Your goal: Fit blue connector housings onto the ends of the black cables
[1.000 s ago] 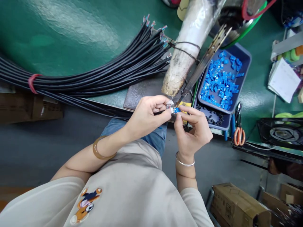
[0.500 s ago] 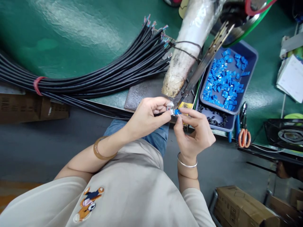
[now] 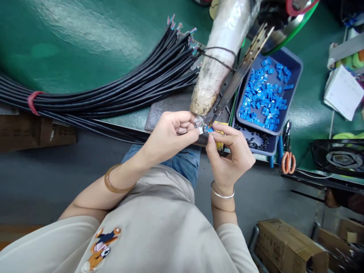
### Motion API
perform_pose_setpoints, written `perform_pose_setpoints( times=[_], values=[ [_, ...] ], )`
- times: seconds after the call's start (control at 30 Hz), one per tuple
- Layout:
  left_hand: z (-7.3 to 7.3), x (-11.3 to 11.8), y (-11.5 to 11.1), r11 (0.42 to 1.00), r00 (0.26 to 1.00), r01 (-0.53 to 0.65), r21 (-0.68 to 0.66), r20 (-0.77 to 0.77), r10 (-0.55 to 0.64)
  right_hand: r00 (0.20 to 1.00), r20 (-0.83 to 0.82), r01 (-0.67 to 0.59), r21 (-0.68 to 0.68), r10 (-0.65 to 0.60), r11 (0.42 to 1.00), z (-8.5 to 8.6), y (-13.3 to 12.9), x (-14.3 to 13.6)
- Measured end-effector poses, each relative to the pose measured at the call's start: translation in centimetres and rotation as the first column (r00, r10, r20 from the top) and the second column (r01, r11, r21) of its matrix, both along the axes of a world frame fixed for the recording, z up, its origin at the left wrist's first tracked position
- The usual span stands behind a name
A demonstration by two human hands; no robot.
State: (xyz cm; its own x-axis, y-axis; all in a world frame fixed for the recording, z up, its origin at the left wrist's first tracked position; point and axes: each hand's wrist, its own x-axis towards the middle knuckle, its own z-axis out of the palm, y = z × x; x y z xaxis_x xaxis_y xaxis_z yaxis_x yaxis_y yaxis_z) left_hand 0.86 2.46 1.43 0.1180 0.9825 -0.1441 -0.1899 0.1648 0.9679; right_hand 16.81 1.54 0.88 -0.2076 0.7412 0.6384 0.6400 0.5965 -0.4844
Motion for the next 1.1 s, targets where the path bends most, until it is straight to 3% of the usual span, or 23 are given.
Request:
perform_pose_setpoints(
  times=[0.37, 0.6, 0.8, 0.87, 0.93, 1.0, 1.1],
  values=[
    [0.1, 0.0, 0.1, 0.999, 0.999, 0.010, 0.038, -0.040, -0.009, 1.000, -0.022, 0.007, -0.012, -0.008, 1.000, 0.3, -0.2, 0.0],
    [-0.4, 0.3, -0.1, 0.992, 0.991, 0.115, 0.050, -0.073, -0.111, 0.996, -0.075, 0.033, -0.048, -0.037, 0.998, 0.0, -0.6, 0.6],
    [-0.3, -0.6, -0.5, 0.974, 0.973, 0.222, -0.041, -0.055, -0.224, 0.986, -0.160, 0.013, -0.257, -0.056, 0.966, 0.6, -0.8, 0.4],
    [-0.3, -0.9, -0.5, 0.974, 0.973, 0.222, -0.055, -0.047, -0.224, 0.977, -0.208, -0.012, -0.269, -0.046, 0.963, 0.7, -0.8, 0.4],
    [-0.2, -1.2, -0.4, 0.975, 0.975, 0.218, -0.052, -0.041, -0.220, 0.982, -0.190, -0.023, -0.174, -0.010, 0.984, 0.7, -0.9, 0.6],
    [-0.2, -1.4, -0.4, 0.974, 0.975, 0.219, -0.053, -0.037, -0.221, 0.996, -0.081, -0.043, 0.003, 0.043, 0.999, 0.5, -1.0, 0.9],
    [-0.3, -1.5, -0.5, 0.976, 0.977, 0.211, -0.051, -0.023, -0.213, 0.991, 0.092, -0.118, 0.196, 0.102, 0.973, 0.1, -1.4, 1.3]
  ],
)
